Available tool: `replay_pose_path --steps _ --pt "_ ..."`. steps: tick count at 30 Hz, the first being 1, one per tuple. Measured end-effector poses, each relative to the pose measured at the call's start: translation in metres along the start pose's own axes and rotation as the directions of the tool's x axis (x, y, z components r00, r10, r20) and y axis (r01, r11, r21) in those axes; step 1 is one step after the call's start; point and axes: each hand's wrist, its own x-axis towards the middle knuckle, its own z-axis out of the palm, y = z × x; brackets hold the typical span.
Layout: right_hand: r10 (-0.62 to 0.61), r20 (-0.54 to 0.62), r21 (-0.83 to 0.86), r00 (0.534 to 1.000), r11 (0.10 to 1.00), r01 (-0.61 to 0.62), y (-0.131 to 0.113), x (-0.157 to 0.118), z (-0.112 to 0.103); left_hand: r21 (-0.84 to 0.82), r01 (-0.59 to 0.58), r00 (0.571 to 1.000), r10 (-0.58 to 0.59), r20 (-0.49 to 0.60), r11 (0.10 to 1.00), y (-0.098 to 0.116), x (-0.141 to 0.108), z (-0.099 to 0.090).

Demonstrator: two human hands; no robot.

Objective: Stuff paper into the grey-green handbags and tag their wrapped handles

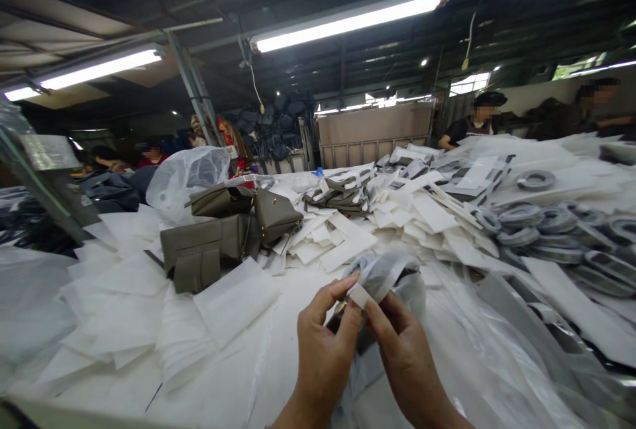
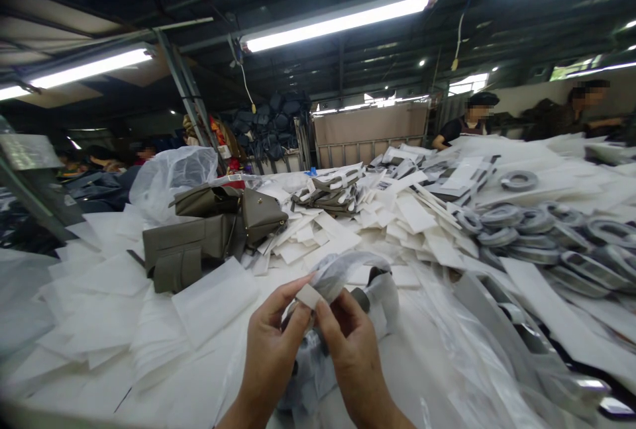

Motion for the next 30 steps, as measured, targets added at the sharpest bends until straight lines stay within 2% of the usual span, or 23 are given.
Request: replay_pose_path --steps 5,10,14,16,19,21,25,27,30 --pt "-0.018 -0.024 0.000 1.000 1.000 0.018 0.002 0.000 0.001 -0.033 -0.055 0.996 0.057 0.063 0.998 0.001 -0.001 -0.008" --pt "-0.019 -0.010 -0.056 1.000 0.998 0.019 -0.005 0.001 0.004 0.162 -0.056 0.998 0.049 0.048 0.985 0.017 0.005 -0.012" --pt "0.001 -0.027 -0.089 1.000 0.996 -0.004 -0.010 -0.001 0.007 0.313 -0.149 0.989 0.146 0.033 0.938 0.019 0.006 -0.013" --pt "0.018 -0.011 -0.088 1.000 0.996 -0.019 -0.010 -0.002 0.007 0.390 -0.262 0.961 0.275 0.023 0.883 0.015 0.004 -0.013" --pt "0.024 0.036 -0.040 0.999 0.999 -0.022 -0.010 -0.001 0.005 0.464 -0.428 0.881 0.472 0.025 0.775 0.011 -0.001 -0.012" --pt "0.031 0.054 -0.019 0.998 0.999 -0.030 -0.011 0.001 0.004 0.488 -0.470 0.857 0.513 0.052 0.735 0.010 -0.005 -0.010" --pt "0.022 0.045 -0.032 0.999 0.999 -0.021 -0.013 0.005 0.003 0.550 -0.492 0.842 0.529 0.103 0.675 0.009 -0.013 -0.005" --pt "0.023 0.038 -0.027 0.999 0.999 -0.022 -0.013 0.006 0.002 0.630 -0.530 0.798 0.585 0.143 0.568 0.006 -0.015 -0.003" --pt "0.022 0.047 -0.007 0.999 1.000 -0.022 -0.012 0.006 0.001 0.761 -0.560 0.730 0.629 0.267 0.328 0.003 -0.016 -0.004"
